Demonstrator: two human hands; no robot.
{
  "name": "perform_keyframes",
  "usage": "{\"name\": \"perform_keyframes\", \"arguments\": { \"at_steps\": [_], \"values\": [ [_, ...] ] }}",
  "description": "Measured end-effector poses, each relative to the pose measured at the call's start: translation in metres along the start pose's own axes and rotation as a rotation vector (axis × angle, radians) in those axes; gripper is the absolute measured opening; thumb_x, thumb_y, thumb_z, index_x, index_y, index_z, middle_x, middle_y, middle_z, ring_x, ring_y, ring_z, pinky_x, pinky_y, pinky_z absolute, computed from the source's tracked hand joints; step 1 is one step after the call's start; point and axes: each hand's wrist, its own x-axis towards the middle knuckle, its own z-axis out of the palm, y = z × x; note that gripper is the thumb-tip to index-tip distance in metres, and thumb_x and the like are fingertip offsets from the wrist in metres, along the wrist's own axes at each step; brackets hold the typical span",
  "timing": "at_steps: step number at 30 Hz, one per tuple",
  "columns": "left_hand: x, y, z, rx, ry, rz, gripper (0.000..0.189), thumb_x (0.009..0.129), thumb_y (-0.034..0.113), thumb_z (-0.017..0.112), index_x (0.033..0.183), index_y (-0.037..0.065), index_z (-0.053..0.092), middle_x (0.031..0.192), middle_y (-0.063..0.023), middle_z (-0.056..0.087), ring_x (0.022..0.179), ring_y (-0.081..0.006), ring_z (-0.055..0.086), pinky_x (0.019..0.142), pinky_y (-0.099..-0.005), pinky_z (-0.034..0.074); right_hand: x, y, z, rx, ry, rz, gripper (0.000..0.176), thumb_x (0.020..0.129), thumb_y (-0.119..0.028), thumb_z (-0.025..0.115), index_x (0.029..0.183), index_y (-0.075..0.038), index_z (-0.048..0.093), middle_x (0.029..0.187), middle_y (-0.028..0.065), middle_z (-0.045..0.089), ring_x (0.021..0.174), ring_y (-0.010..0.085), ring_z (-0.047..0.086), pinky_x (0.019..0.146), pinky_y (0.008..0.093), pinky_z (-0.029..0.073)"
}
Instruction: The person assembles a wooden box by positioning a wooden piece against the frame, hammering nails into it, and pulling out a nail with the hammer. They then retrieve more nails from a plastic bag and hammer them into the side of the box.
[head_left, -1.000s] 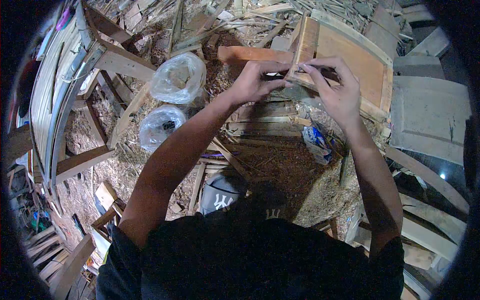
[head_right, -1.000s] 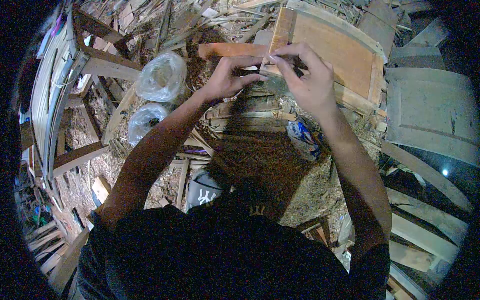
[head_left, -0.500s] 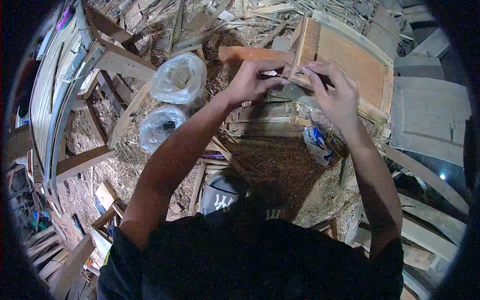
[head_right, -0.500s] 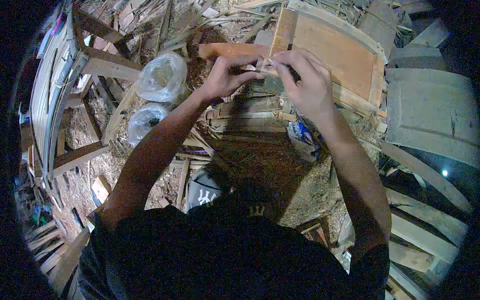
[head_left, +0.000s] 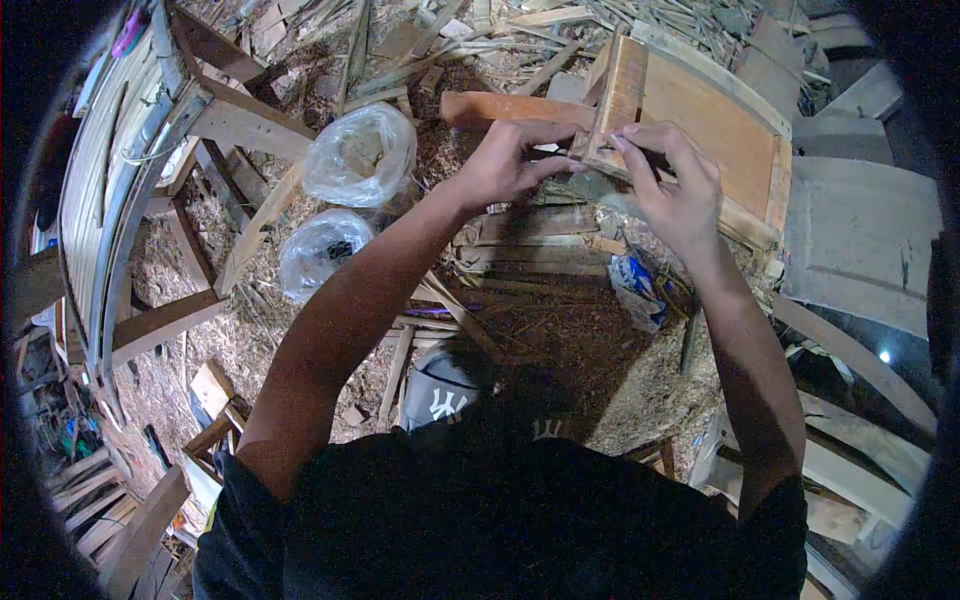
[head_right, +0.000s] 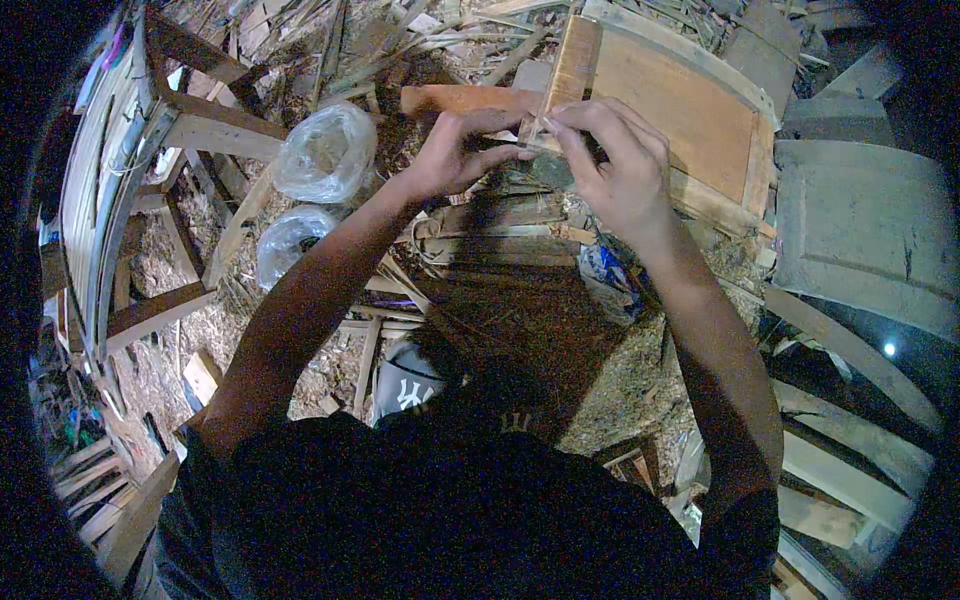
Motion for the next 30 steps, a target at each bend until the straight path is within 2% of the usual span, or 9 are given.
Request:
{"name": "perform_keyframes", "arguments": {
  "at_steps": [2, 4, 5, 7, 13, 17, 19, 30],
  "values": [
    [0.0001, 0.0035, 0.0017, -0.068, -0.032, -0.029, 0.039, 0.081, 0.014, 0.082, 0.116, 0.000, 0.071, 0.109, -0.0181, 0.074, 0.099, -0.0344, 0.072, 0.088, -0.0398, 0.055, 0.0020, -0.0006, -0.0006, -0.010, 0.007, -0.018, 0.011, 0.085, 0.001, 0.075, 0.093, 0.000, 0.068, 0.088, 0.0134, 0.073, 0.080, 0.0277, 0.073, 0.072, 0.0363, 0.057],
    [-0.0004, 0.0042, 0.0056, -0.075, -0.153, -0.094, 0.040, 0.084, 0.014, 0.081, 0.120, 0.002, 0.071, 0.116, -0.0157, 0.073, 0.107, -0.0260, 0.070, 0.095, -0.0377, 0.054, 0.0034, -0.0040, -0.0032, -0.005, 0.007, 0.040, 0.010, 0.085, 0.001, 0.074, 0.093, 0.000, 0.068, 0.088, 0.0135, 0.073, 0.081, 0.0276, 0.073, 0.073, 0.0361, 0.057],
    [-0.0009, 0.0022, 0.0057, -0.075, -0.154, -0.094, 0.040, 0.084, 0.014, 0.081, 0.120, 0.002, 0.071, 0.116, -0.0157, 0.073, 0.107, -0.0260, 0.070, 0.095, -0.0377, 0.054, 0.0036, -0.0052, -0.0041, -0.001, 0.009, 0.096, 0.010, 0.086, 0.001, 0.074, 0.093, 0.000, 0.068, 0.088, 0.0137, 0.073, 0.081, 0.0275, 0.073, 0.073, 0.0359, 0.057],
    [-0.0003, -0.0014, 0.0040, -0.092, -0.049, -0.092, 0.041, 0.084, 0.014, 0.081, 0.122, 0.002, 0.070, 0.116, -0.0158, 0.073, 0.107, -0.0256, 0.071, 0.095, -0.0378, 0.054, 0.0020, -0.0005, -0.0030, 0.004, 0.017, 0.082, 0.009, 0.086, 0.001, 0.074, 0.093, 0.000, 0.068, 0.089, 0.0140, 0.073, 0.082, 0.0273, 0.073, 0.074, 0.0356, 0.057],
    [-0.0015, 0.0031, 0.0028, -0.044, -0.102, -0.066, 0.041, 0.086, 0.013, 0.079, 0.124, 0.002, 0.069, 0.118, -0.0164, 0.073, 0.111, -0.0251, 0.070, 0.096, -0.0381, 0.053, 0.0019, 0.0010, -0.0015, -0.010, 0.009, 0.003, 0.009, 0.086, 0.001, 0.074, 0.092, 0.001, 0.068, 0.089, 0.0145, 0.073, 0.083, 0.0275, 0.074, 0.074, 0.0355, 0.058],
    [-0.0012, 0.0007, 0.0057, -0.029, -0.094, -0.091, 0.041, 0.085, 0.014, 0.079, 0.124, 0.003, 0.069, 0.118, -0.0160, 0.073, 0.110, -0.0262, 0.070, 0.096, -0.0386, 0.053, 0.0006, 0.0004, -0.0018, -0.023, -0.011, -0.003, 0.010, 0.085, 0.001, 0.074, 0.092, 0.001, 0.068, 0.089, 0.0144, 0.073, 0.083, 0.0280, 0.073, 0.074, 0.0360, 0.058],
    [0.0007, -0.0012, 0.0076, -0.063, -0.040, -0.010, 0.041, 0.082, 0.016, 0.081, 0.120, 0.006, 0.072, 0.111, -0.0186, 0.073, 0.101, -0.0350, 0.071, 0.090, -0.0407, 0.055, 0.0021, 0.0005, -0.0010, -0.017, -0.008, -0.007, 0.010, 0.085, 0.001, 0.074, 0.092, 0.001, 0.068, 0.089, 0.0145, 0.073, 0.082, 0.0281, 0.073, 0.073, 0.0361, 0.058],
    [-0.0007, -0.0023, 0.0079, -0.049, -0.063, -0.027, 0.043, 0.083, 0.016, 0.081, 0.123, 0.006, 0.070, 0.116, -0.0187, 0.072, 0.105, -0.0327, 0.071, 0.091, -0.0398, 0.055, 0.0018, -0.0015, 0.0002, -0.039, 0.001, 0.006, 0.009, 0.085, 0.002, 0.073, 0.092, 0.000, 0.067, 0.089, 0.0145, 0.073, 0.083, 0.0309, 0.073, 0.074, 0.0382, 0.057]
  ]
}}
